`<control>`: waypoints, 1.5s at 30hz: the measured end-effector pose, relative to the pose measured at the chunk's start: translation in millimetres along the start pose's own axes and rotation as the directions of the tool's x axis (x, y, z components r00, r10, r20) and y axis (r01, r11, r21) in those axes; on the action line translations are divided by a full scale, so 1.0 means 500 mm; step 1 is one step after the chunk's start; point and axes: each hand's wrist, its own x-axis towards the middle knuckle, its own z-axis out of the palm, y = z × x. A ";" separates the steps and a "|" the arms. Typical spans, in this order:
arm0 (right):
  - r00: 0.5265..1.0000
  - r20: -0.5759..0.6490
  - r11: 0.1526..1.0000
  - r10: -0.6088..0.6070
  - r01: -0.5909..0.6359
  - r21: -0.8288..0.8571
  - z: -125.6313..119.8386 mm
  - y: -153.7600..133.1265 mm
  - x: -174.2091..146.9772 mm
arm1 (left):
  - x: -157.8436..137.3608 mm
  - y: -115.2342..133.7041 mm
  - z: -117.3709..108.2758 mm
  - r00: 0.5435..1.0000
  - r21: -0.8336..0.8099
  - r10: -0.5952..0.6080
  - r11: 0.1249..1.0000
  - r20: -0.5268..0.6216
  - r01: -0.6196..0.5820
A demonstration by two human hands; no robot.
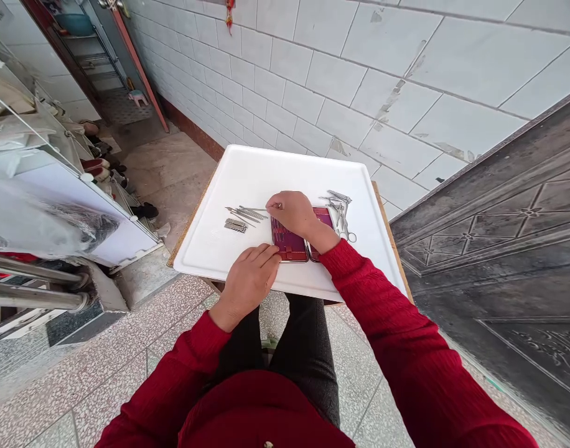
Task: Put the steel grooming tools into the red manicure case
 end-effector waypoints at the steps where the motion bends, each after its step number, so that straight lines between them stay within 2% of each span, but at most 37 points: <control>1: 1.000 0.013 1.000 0.008 -0.008 -0.016 0.000 -0.002 0.003 | 0.000 0.000 0.000 1.000 0.001 0.001 1.000 0.000 -0.001; 4: 0.999 0.031 0.997 0.031 -0.029 -0.068 0.000 -0.002 0.014 | 0.000 0.001 0.000 1.000 0.001 0.005 1.000 0.005 -0.005; 6: 0.999 0.000 0.997 0.036 -0.036 -0.074 -0.003 0.006 0.021 | 0.000 0.000 0.000 1.000 -0.002 0.005 1.000 0.007 -0.005; 11: 0.986 -0.125 0.993 0.111 -0.105 0.053 -0.013 0.053 0.028 | -0.001 -0.004 0.005 1.000 -0.002 0.012 1.000 -0.003 -0.012; 14: 0.976 -0.133 0.979 0.175 -0.157 0.132 -0.009 0.078 0.021 | -0.001 -0.006 0.008 1.000 0.002 0.023 1.000 -0.015 -0.023; 18: 0.974 -0.124 0.976 0.191 -0.174 0.134 0.003 0.094 0.015 | 0.003 -0.005 0.005 1.000 -0.005 0.016 1.000 -0.003 -0.016; 26: 0.968 -0.168 0.981 0.186 -0.173 0.091 0.016 0.099 0.015 | 0.006 -0.007 0.002 1.000 -0.005 0.025 1.000 0.014 -0.025; 38: 0.972 -0.164 0.986 0.168 -0.163 0.044 0.023 0.098 0.011 | 0.002 -0.003 0.002 1.000 0.013 0.022 1.000 0.004 -0.022; 45: 0.981 -0.135 0.989 0.140 -0.146 -0.034 0.019 0.058 0.001 | -0.001 -0.001 0.002 1.000 0.014 0.020 1.000 0.002 -0.020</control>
